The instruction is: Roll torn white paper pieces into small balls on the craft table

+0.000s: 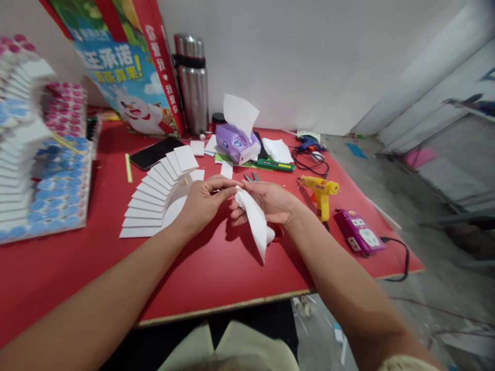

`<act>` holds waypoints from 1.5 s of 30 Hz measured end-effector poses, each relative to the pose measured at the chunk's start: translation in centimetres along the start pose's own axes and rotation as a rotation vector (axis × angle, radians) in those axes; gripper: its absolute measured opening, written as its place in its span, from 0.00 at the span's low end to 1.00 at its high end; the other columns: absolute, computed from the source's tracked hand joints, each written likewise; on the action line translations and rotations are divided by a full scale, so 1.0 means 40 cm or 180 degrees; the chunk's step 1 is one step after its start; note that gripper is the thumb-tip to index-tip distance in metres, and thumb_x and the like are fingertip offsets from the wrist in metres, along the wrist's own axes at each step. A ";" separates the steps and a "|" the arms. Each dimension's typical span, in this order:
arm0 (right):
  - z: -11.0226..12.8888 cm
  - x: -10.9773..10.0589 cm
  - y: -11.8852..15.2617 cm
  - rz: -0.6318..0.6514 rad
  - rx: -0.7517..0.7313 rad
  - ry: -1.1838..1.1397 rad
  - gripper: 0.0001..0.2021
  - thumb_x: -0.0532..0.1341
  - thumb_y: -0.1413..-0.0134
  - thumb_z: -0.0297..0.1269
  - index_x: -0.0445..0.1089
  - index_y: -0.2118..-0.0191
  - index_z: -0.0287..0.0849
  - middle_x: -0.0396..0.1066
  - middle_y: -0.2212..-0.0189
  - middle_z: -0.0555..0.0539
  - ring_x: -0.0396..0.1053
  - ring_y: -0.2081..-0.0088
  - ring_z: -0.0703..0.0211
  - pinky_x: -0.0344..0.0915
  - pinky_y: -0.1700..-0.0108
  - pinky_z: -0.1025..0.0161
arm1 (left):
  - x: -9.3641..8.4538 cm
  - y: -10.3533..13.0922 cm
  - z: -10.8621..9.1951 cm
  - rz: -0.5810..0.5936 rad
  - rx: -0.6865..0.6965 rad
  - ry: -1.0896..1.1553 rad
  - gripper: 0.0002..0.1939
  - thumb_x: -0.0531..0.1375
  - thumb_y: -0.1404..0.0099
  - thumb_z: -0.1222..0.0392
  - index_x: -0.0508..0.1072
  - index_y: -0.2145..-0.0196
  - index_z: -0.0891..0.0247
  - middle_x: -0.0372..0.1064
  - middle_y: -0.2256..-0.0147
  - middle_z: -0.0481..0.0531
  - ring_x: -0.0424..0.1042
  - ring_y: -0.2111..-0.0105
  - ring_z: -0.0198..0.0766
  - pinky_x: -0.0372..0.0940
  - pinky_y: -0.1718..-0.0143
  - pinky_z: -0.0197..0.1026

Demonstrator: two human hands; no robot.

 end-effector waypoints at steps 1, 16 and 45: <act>0.002 0.000 0.000 -0.0083 -0.0079 -0.0033 0.20 0.47 0.25 0.39 0.71 0.62 0.35 0.76 0.73 0.43 0.77 0.70 0.55 0.79 0.59 0.49 | 0.000 -0.001 0.001 -0.0012 0.0007 -0.0018 0.05 0.67 0.39 0.60 0.84 0.66 0.61 0.79 0.62 0.54 0.75 0.59 0.43 0.70 0.52 0.43; 0.004 -0.010 -0.006 -0.1395 -0.1324 0.1610 0.09 0.70 0.48 0.38 0.71 0.71 0.40 0.71 0.81 0.51 0.70 0.81 0.63 0.67 0.77 0.67 | 0.001 0.000 0.051 -0.0446 -0.0370 0.0338 0.08 0.72 0.44 0.57 0.84 0.67 0.62 0.81 0.67 0.52 0.75 0.66 0.38 0.68 0.59 0.39; -0.002 0.008 -0.001 -0.1770 -0.1884 0.0890 0.10 0.73 0.62 0.38 0.74 0.74 0.41 0.72 0.82 0.52 0.68 0.81 0.63 0.64 0.77 0.65 | 0.017 0.032 0.002 -0.0464 0.2053 -0.1645 0.12 0.59 0.31 0.68 0.82 0.56 0.67 0.79 0.60 0.58 0.78 0.60 0.41 0.72 0.56 0.43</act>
Point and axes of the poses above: each hand's wrist, its own y-axis away from the middle knuckle, its own x-axis out of the palm, z = x × y, the point moved 3 cm from there along -y, towards the middle knuckle
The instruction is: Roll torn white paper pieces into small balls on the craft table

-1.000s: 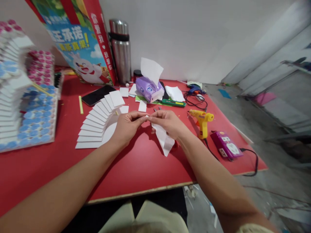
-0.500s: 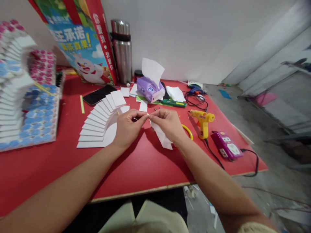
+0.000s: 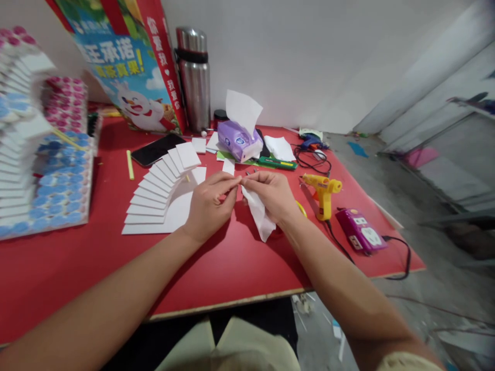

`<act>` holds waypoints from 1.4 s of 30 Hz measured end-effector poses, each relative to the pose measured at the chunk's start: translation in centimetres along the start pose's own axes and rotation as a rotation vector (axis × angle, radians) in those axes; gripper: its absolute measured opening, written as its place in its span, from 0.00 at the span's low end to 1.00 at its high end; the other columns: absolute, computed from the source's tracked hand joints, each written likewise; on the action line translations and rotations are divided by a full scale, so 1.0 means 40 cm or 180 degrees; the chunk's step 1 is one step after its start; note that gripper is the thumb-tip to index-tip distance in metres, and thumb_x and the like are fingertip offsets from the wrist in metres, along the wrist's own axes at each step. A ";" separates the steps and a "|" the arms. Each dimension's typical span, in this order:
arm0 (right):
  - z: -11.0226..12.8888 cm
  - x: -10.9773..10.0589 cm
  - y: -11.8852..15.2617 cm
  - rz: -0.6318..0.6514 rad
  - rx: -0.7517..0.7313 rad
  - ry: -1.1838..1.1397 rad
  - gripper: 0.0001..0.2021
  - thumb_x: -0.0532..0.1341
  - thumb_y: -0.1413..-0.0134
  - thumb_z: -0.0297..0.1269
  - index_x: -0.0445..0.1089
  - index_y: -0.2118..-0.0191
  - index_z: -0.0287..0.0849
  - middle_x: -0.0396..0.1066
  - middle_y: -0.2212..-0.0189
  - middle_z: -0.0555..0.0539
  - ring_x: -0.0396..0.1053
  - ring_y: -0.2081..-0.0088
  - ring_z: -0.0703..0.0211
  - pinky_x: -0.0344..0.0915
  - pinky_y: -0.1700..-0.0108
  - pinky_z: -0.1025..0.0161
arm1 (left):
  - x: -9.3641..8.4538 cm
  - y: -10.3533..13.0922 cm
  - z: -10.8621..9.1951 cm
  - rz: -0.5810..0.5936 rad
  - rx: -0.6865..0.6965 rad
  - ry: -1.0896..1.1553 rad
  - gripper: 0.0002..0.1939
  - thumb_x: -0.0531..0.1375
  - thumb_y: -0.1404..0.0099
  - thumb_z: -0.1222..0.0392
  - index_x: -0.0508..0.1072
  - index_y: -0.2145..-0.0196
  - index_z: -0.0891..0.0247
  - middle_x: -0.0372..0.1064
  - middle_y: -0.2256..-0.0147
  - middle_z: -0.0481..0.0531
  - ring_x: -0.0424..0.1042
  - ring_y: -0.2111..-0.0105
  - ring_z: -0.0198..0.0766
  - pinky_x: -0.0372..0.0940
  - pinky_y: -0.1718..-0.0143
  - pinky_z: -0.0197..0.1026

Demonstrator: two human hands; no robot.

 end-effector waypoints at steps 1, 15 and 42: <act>0.001 -0.002 -0.001 -0.0001 0.0028 -0.0030 0.10 0.73 0.63 0.38 0.74 0.73 0.41 0.72 0.82 0.52 0.69 0.81 0.63 0.65 0.77 0.65 | 0.000 0.000 -0.003 0.0025 -0.0059 0.0055 0.12 0.59 0.31 0.68 0.82 0.55 0.66 0.79 0.59 0.58 0.77 0.59 0.40 0.72 0.56 0.43; 0.014 -0.010 -0.007 0.0558 -0.0515 0.0873 0.10 0.69 0.50 0.42 0.74 0.68 0.40 0.75 0.75 0.50 0.71 0.74 0.62 0.68 0.69 0.63 | 0.004 -0.007 0.064 0.0404 -0.2236 0.1895 0.13 0.70 0.40 0.53 0.85 0.59 0.61 0.81 0.67 0.53 0.76 0.67 0.38 0.71 0.59 0.41; 0.011 -0.019 -0.012 0.0584 -0.0783 0.1442 0.08 0.68 0.47 0.40 0.75 0.68 0.40 0.74 0.76 0.49 0.71 0.74 0.62 0.66 0.70 0.65 | 0.005 -0.011 0.052 0.0611 -0.2204 0.1639 0.13 0.70 0.41 0.51 0.85 0.64 0.63 0.78 0.69 0.53 0.73 0.72 0.37 0.70 0.70 0.38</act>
Point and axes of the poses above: each hand's wrist, its own y-axis away from the middle knuckle, its own x-axis out of the palm, z = x × y, the point moved 3 cm from there along -y, towards the middle knuckle
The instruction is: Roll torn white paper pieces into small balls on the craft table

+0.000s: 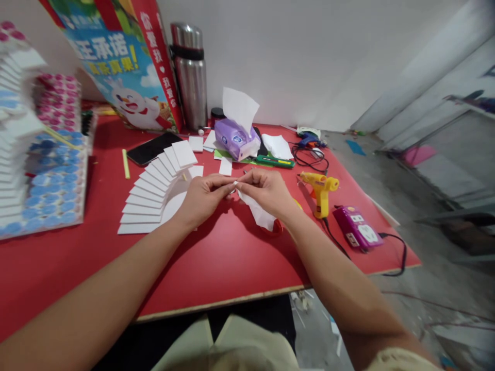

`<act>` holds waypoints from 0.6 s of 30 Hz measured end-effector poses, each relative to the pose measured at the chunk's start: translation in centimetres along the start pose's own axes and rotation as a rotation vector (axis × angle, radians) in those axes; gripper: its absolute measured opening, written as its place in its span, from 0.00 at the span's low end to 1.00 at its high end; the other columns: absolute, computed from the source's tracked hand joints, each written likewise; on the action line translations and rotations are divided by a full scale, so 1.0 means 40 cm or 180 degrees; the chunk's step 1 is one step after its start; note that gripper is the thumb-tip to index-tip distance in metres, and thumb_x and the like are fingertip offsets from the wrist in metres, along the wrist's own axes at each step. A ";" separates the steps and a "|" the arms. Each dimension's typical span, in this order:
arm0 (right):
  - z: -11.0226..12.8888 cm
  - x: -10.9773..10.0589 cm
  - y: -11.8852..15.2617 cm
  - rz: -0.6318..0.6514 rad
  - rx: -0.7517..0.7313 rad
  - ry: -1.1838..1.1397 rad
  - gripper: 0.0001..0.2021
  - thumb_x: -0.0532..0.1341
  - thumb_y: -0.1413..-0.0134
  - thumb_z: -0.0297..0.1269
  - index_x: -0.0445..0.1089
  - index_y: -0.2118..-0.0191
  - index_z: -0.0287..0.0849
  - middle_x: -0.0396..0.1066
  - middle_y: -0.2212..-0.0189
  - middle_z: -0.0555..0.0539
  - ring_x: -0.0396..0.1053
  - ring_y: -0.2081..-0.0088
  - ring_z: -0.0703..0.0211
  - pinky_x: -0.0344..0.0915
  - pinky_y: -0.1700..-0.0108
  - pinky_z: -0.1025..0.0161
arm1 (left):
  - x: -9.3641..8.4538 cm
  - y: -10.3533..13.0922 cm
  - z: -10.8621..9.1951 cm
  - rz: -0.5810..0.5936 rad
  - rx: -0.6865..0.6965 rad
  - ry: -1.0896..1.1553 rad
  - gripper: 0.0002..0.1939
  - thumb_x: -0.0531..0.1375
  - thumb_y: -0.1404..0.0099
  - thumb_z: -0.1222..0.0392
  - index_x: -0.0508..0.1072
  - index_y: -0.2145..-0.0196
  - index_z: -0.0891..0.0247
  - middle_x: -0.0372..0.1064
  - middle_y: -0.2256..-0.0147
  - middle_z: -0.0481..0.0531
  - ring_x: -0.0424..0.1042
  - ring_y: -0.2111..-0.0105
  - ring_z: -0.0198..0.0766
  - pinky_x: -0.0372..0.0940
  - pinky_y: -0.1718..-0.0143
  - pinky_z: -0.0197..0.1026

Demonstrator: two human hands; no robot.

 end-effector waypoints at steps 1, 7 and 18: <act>0.002 0.002 0.001 -0.0110 -0.0033 0.0123 0.08 0.68 0.46 0.40 0.75 0.68 0.40 0.74 0.76 0.49 0.70 0.74 0.62 0.65 0.71 0.65 | 0.000 0.001 -0.003 -0.0031 0.0136 -0.0123 0.11 0.69 0.39 0.52 0.85 0.64 0.62 0.78 0.69 0.53 0.73 0.71 0.37 0.70 0.69 0.38; 0.018 -0.023 0.009 0.0428 0.0909 -0.1194 0.14 0.68 0.44 0.49 0.70 0.61 0.45 0.79 0.71 0.46 0.79 0.70 0.51 0.75 0.67 0.56 | -0.007 0.003 -0.019 -0.0169 0.0700 -0.0510 0.08 0.64 0.35 0.59 0.84 0.63 0.61 0.77 0.67 0.51 0.72 0.68 0.37 0.68 0.61 0.39; 0.000 0.010 0.015 0.1662 0.2119 -0.2583 0.18 0.49 0.27 0.45 0.71 0.59 0.37 0.75 0.72 0.44 0.74 0.72 0.56 0.78 0.61 0.48 | -0.005 0.003 -0.024 0.0154 0.0874 -0.0573 0.08 0.63 0.35 0.61 0.84 0.62 0.60 0.79 0.62 0.54 0.76 0.60 0.41 0.68 0.55 0.42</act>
Point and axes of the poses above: each hand's wrist, its own y-axis away from the middle knuckle, its own x-axis out of the palm, z = x × y, the point moved 3 cm from there along -y, towards the middle knuckle
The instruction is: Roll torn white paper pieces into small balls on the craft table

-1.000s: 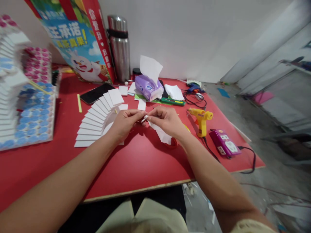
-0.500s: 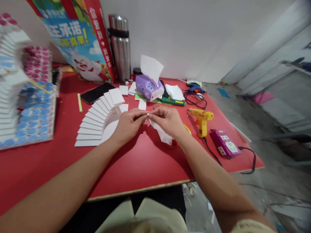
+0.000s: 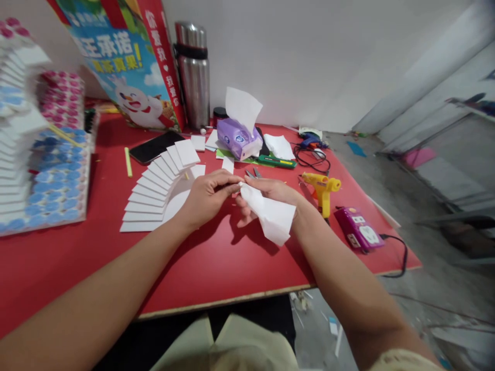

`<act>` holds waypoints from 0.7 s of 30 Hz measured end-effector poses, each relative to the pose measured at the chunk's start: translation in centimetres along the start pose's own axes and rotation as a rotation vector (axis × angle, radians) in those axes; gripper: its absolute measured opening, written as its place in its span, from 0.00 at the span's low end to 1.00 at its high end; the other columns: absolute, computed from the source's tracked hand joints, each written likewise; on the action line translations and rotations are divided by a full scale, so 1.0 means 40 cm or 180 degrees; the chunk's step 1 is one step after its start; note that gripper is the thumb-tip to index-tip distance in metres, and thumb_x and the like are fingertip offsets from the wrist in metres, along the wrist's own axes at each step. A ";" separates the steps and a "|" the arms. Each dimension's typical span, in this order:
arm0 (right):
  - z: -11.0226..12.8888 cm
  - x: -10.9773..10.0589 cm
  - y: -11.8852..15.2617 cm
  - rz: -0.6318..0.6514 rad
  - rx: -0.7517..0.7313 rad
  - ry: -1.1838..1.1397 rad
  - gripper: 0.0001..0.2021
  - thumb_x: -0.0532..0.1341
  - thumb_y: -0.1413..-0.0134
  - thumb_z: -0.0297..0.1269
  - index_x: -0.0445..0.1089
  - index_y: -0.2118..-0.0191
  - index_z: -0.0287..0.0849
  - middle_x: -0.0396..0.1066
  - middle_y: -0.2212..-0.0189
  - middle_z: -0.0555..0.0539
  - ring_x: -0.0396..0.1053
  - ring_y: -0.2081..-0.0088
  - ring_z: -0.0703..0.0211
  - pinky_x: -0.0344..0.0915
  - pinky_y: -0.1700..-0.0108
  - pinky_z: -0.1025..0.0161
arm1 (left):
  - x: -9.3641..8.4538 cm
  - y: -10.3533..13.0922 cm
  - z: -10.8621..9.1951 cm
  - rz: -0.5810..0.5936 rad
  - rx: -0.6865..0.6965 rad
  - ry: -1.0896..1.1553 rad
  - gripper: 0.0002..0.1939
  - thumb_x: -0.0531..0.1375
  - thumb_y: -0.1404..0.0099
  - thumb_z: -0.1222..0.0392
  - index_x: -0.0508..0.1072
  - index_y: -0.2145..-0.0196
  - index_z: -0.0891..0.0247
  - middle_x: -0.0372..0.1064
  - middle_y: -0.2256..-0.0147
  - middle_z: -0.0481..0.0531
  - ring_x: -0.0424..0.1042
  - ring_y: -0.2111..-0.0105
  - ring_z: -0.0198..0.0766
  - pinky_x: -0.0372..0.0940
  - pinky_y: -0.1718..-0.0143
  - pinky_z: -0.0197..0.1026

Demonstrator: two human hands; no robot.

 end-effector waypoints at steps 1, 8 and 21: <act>0.000 0.000 0.001 0.0039 -0.0090 -0.0033 0.15 0.51 0.28 0.42 0.70 0.58 0.38 0.73 0.73 0.46 0.71 0.74 0.59 0.78 0.63 0.50 | 0.000 0.000 0.001 -0.0006 0.0000 -0.0022 0.08 0.63 0.35 0.61 0.84 0.61 0.60 0.79 0.61 0.54 0.76 0.60 0.41 0.68 0.54 0.42; 0.008 -0.006 0.014 -0.0411 -0.0625 0.0631 0.12 0.71 0.46 0.39 0.74 0.61 0.38 0.66 0.74 0.54 0.61 0.76 0.67 0.75 0.69 0.61 | 0.003 0.002 0.016 -0.0156 -0.0272 -0.0016 0.08 0.64 0.35 0.57 0.84 0.62 0.60 0.80 0.62 0.53 0.76 0.61 0.41 0.69 0.55 0.42; 0.020 0.020 0.015 -0.2439 -0.2573 0.3934 0.07 0.63 0.46 0.34 0.69 0.74 0.41 0.70 0.77 0.50 0.63 0.73 0.63 0.55 0.69 0.64 | 0.017 0.016 0.035 -0.0506 -0.0559 0.0189 0.10 0.67 0.36 0.55 0.84 0.62 0.63 0.81 0.64 0.53 0.77 0.65 0.40 0.69 0.62 0.40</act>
Point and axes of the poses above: each hand's wrist, its own y-axis away from the middle knuckle, its own x-axis out of the palm, z = x × y, the point moved 3 cm from there along -y, towards the middle knuckle
